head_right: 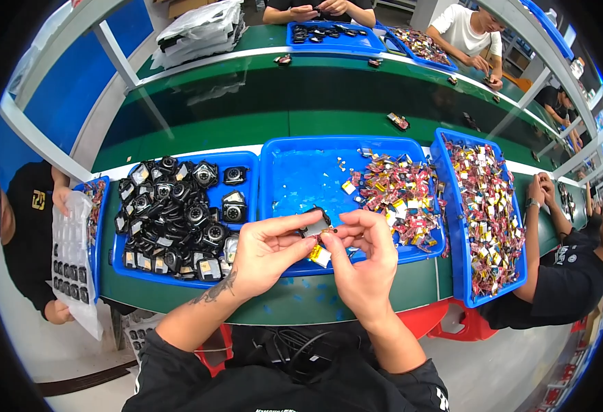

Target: The person is assembling small electronic device frames or watch cases by inserting minute components into larger housings.

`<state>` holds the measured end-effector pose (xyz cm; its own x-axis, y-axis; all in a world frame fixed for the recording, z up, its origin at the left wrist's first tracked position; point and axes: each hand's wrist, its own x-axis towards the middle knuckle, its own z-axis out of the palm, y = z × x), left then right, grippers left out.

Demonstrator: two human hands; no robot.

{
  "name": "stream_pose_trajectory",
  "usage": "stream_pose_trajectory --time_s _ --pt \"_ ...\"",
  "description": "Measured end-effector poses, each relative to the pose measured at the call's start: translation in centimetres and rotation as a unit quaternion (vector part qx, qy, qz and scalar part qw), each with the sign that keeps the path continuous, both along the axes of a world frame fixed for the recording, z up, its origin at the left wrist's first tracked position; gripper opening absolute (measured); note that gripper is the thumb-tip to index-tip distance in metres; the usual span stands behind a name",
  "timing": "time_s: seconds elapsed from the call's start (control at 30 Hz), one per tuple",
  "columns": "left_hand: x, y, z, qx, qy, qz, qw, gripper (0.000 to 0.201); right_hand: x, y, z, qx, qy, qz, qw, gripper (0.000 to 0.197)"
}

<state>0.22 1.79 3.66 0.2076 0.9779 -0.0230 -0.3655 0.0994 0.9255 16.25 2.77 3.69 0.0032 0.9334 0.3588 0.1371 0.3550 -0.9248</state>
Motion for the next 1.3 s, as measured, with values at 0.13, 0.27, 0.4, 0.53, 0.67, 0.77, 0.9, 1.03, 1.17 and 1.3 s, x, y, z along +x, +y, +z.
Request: stream_pose_trajectory --time_s 0.13,0.27,0.4,0.53,0.67,0.77,0.9,1.03,1.17,1.3 --pt "0.3 -0.1 -0.5 0.04 0.01 0.02 0.999 0.038 0.0 0.0 -0.2 0.033 -0.036 -0.002 0.999 0.034" --pt "0.7 -0.3 -0.7 0.093 0.004 0.043 0.995 0.044 -0.7 0.0 0.0 0.039 -0.06 -0.014 0.997 0.037" --pt "0.3 -0.2 -1.1 0.054 -0.002 0.056 0.997 0.048 -1.0 0.1 0.0 -0.033 -0.038 0.031 0.998 0.038" --pt "1.0 0.3 -0.9 0.035 -0.014 0.071 0.997 0.048 -0.8 1.0 0.6 0.016 -0.11 0.042 0.993 0.039" --pt "-1.4 0.5 -0.3 0.118 0.203 0.149 0.961 0.059 -1.7 5.3 2.1 -0.082 -0.079 0.167 0.979 0.043" --pt "-7.2 2.7 0.1 0.216 0.686 0.152 0.678 0.051 -3.4 13.1 3.2 -0.145 -0.074 0.2 0.966 0.046" --pt "-9.5 1.3 -1.3 0.242 0.758 0.133 0.591 0.039 -5.3 25.1 1.0 -0.216 -0.136 0.103 0.961 0.057" --pt "-9.0 1.2 -0.3 0.191 0.735 0.134 0.637 0.034 -6.0 29.0 -3.9 -0.14 -0.376 -0.033 0.915 0.056" --pt "-8.7 1.8 1.3 0.222 0.629 0.17 0.725 0.023 -3.7 27.7 -2.4 -0.06 -0.403 -0.072 0.91 0.041" --pt "-6.8 2.5 2.1 0.417 0.547 0.278 0.67 0.021 -4.8 16.4 3.0 -0.271 -0.152 0.274 0.91 0.042"
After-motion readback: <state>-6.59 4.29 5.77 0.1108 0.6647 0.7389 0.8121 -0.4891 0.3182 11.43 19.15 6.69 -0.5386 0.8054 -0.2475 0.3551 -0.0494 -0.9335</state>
